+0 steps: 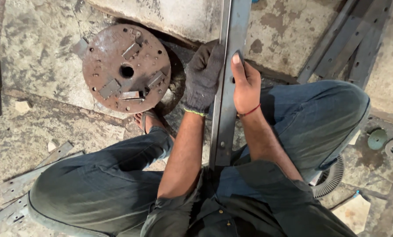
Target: Shaping and inspecting metal strips using a circular jig and a hammer.
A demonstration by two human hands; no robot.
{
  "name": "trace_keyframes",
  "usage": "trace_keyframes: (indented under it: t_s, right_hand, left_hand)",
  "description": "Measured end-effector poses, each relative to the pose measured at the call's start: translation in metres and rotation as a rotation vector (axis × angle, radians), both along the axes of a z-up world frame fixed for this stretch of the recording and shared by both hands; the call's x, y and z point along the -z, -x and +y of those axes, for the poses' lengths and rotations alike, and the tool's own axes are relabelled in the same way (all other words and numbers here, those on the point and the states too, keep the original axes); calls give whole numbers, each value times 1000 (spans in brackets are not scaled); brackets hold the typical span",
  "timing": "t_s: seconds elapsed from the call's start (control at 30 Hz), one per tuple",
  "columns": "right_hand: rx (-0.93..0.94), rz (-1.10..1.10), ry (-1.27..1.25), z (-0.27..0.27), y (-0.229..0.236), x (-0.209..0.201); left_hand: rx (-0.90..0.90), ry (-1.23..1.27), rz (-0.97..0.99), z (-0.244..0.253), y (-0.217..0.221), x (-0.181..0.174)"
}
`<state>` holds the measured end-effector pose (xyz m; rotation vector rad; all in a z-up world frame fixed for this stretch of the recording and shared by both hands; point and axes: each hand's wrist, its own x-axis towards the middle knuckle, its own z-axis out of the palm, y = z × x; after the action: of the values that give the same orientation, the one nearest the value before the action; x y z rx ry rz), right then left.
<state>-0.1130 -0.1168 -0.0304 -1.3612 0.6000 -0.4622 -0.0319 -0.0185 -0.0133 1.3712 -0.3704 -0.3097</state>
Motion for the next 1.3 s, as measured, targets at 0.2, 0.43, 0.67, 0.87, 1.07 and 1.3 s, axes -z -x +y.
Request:
trace_keyframes:
  t_s: [0.2, 0.43, 0.67, 0.87, 1.07, 1.3]
  right_hand:
    - [7, 6, 5, -1, 1, 4]
    - [28, -15, -6, 3, 0, 3]
    - [35, 25, 17, 5, 0, 3]
    - [30, 27, 14, 5, 0, 2]
    - [28, 27, 1, 7, 0, 3]
    - [30, 13, -9, 6, -1, 6]
  left_hand:
    - [-19, -89, 13, 0, 0, -1]
    - [-6, -66, -10, -1, 0, 16]
    - [-32, -116, -23, -2, -1, 3]
    - [-46, -121, 19, -1, 1, 9]
    - [-43, -66, 13, -1, 1, 10]
    - [-22, -79, 30, 1, 0, 2]
